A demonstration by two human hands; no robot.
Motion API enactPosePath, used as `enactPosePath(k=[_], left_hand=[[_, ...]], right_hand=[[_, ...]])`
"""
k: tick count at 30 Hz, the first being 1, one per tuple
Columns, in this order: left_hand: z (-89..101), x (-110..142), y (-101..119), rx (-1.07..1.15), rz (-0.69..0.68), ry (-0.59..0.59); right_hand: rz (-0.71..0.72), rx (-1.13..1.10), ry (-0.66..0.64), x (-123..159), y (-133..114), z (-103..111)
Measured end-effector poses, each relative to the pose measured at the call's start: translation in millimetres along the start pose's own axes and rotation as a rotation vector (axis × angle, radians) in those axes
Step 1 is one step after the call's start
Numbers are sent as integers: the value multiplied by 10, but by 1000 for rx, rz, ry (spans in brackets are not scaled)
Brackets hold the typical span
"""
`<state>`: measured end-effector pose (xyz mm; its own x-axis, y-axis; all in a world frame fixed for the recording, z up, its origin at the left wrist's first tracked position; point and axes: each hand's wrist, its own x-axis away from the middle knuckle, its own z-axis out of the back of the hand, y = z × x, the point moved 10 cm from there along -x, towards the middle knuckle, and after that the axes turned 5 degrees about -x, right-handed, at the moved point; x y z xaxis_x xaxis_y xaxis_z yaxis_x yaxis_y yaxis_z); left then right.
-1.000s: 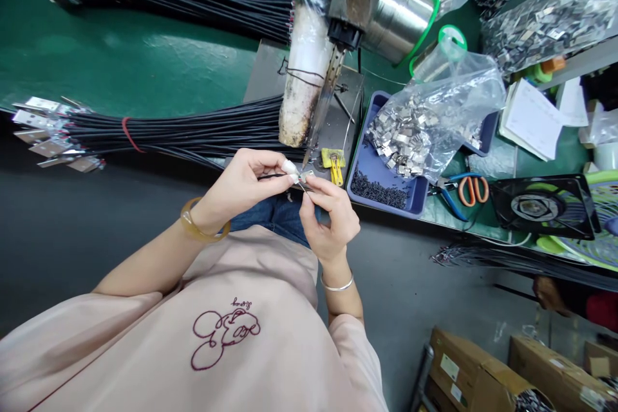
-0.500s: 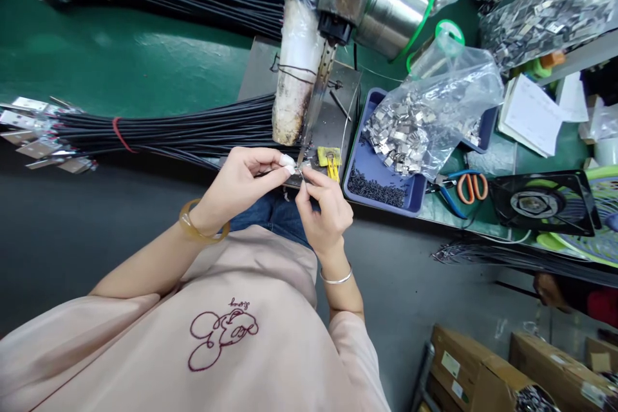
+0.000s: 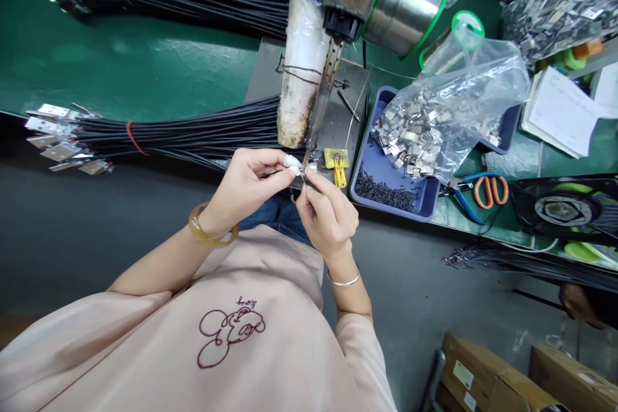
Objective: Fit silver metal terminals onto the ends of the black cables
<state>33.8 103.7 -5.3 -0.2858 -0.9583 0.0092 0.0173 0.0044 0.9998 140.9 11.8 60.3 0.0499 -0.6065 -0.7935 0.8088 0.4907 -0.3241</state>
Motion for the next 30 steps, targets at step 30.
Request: enactPosePath(k=[30], left_hand=[[-23,36,-6,-8,-9,-50]], right_hand=[[68,75,-19,14,-69,14]])
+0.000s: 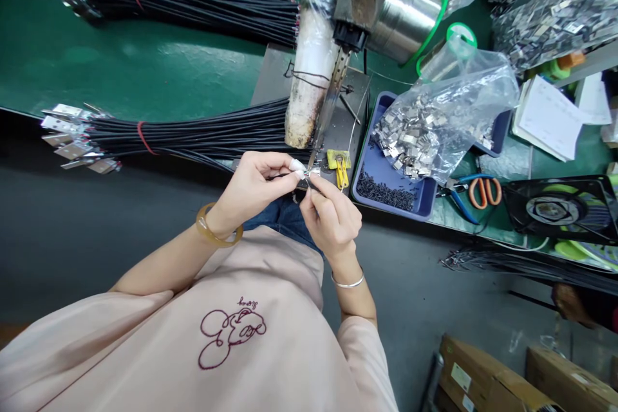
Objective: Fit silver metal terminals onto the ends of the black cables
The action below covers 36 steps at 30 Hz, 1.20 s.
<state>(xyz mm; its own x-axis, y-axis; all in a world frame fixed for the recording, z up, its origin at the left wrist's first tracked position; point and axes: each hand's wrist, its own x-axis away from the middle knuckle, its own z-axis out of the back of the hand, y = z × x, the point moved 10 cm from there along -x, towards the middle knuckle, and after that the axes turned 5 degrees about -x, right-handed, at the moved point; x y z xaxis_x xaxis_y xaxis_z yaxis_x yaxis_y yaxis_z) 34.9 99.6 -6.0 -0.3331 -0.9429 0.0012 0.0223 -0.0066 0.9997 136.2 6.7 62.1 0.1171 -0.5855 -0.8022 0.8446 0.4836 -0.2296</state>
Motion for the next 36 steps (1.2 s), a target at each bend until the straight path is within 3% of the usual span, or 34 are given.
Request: enactPosePath(k=[6,11,13,22,32,36], left_hand=[[-22,47,47,-50,-8,-22],[34,76,202,-115,-114,29],[40,75,213,-124,-128,34],[42,7,21,-104,-15,50],[87,-33,141,-57,-57,86],[62,-47,101,-29,-1,47]], right_hand=[[-82,-66,37,-19,87,81],[-548,-397,-88,61,449,-92],[-621,-457,-120,78,484,-139],[-481,-335,-153,-35,426,-124],[-445,-300,-182,-130,385,-109],[-383,-317,-174,-150,321,-68]])
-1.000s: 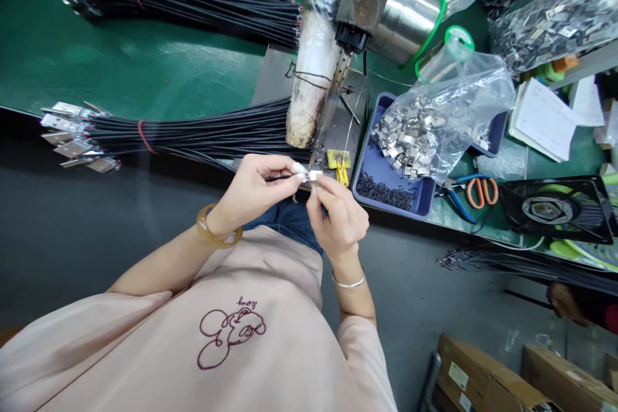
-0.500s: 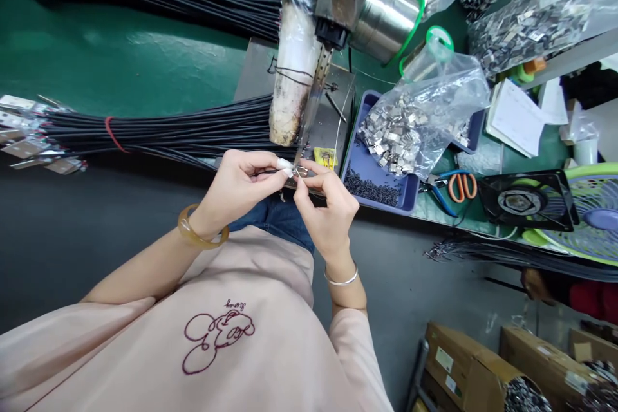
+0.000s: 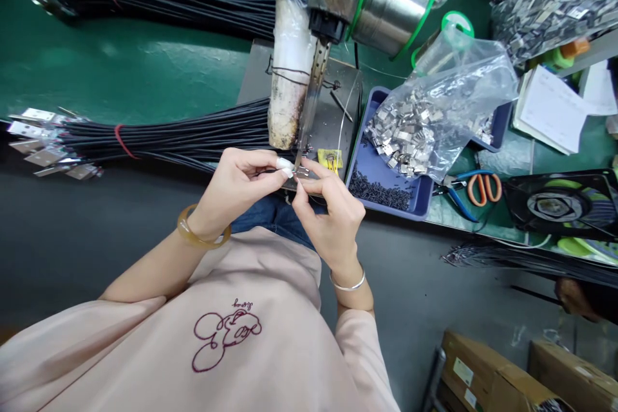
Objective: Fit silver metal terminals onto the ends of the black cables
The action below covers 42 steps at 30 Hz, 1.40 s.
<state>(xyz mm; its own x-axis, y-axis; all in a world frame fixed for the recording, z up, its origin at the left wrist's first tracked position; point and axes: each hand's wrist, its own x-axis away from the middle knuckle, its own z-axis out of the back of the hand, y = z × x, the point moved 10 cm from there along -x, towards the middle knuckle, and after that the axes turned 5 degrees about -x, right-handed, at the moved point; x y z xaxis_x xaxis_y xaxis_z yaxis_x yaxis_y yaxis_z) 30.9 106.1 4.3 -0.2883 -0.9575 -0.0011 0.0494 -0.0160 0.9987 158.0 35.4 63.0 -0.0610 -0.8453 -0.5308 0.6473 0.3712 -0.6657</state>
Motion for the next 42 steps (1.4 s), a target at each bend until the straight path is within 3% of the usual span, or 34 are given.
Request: enactPosePath(k=[5,12,18,25,31,42], left_hand=[[-80,-2,-90,22,80,-72],[-46,9,-102,27,45,-39],[-27,64,-65,81,29,-26],[-40,70,-74,77,17,10],[11,54,-31,58,-49,74],[-59,84,-101,-3,18,-21]], right_hand=[[-3,35,-35,47,33,-15],[24,34,34,72,24,2],[-195,-147,-8,92,243,-65],[65,71,-1,-10,-20,-29],[109,84,1,-45,-59,-37],[185,130,-48,40,-98,-68]])
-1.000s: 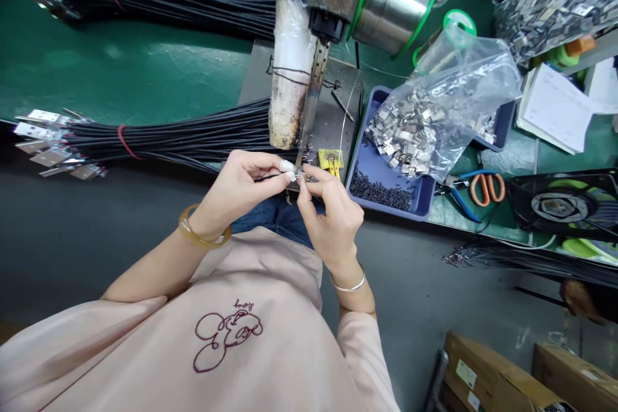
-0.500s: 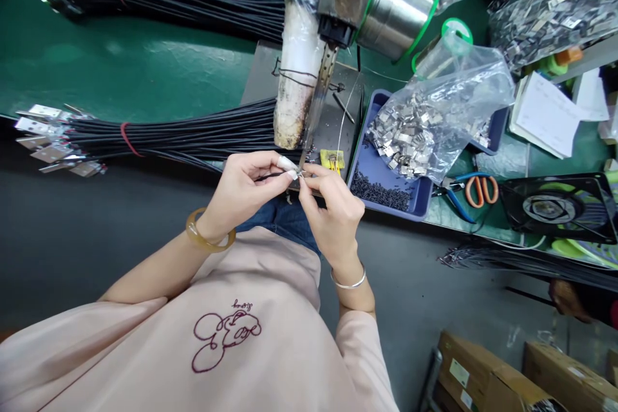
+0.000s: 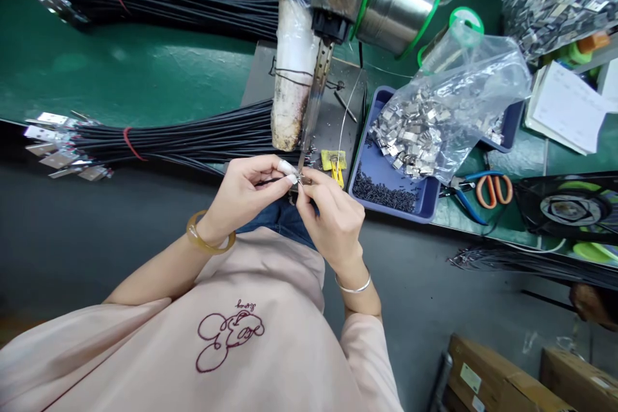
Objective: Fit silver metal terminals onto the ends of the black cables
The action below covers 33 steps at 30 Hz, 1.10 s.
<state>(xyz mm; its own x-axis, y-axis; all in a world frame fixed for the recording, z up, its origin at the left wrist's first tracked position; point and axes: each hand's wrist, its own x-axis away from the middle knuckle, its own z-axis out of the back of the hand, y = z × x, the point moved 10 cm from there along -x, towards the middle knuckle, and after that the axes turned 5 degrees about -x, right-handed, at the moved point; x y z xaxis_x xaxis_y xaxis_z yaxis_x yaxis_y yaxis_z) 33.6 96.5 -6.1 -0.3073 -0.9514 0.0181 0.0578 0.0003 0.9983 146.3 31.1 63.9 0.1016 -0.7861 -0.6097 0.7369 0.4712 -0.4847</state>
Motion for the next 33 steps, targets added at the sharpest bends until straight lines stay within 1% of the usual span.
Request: enactPosePath(k=[3,6,8,10,12,16,18,20,22,24,25,26,27,28,29,30,31,32,33], left_hand=[[-9,3,25,-4,-7,-37],[0,19,70,-22,-40,-78],[17,38,102,-60,-70,-95],[36,60,154,-116,-118,-103],[44,80,210,-155,-163,-119],[21,99,258,-165,-178,-213],[2,121,292,-185,-206,-271],[-11,163,358,-217,-279,-306],[-26,219,413,-253,-355,-318],[-36,260,416,-268,-383,-299],[-39,268,394,-266,-370,-282],[-23,266,371,-251,-352,-244],[-11,260,338,-232,-326,-212],[0,252,309,-205,-302,-182],[11,243,285,-177,-283,-158],[14,234,269,-151,-272,-146],[13,225,262,-127,-269,-144],[10,217,261,-109,-271,-149],[3,210,260,-102,-273,-161]], right_hand=[[14,-3,30,26,-5,27],[66,33,56,68,-48,57],[74,47,75,93,-53,92],[38,26,92,106,-20,137],[-6,-12,78,113,18,150],[-52,-92,17,140,43,92],[-161,-240,34,164,149,67],[-340,-438,35,199,321,-15],[-501,-608,-47,231,440,-185],[-572,-689,-171,245,457,-341],[-577,-672,-196,243,457,-361],[-564,-611,-170,233,463,-320],[-532,-518,-94,219,463,-217],[-480,-411,26,210,436,-57],[-414,-306,173,222,375,138],[-346,-218,318,261,286,329],[-285,-149,427,314,186,479],[-238,-93,481,357,93,571],[-208,-46,474,378,18,603]])
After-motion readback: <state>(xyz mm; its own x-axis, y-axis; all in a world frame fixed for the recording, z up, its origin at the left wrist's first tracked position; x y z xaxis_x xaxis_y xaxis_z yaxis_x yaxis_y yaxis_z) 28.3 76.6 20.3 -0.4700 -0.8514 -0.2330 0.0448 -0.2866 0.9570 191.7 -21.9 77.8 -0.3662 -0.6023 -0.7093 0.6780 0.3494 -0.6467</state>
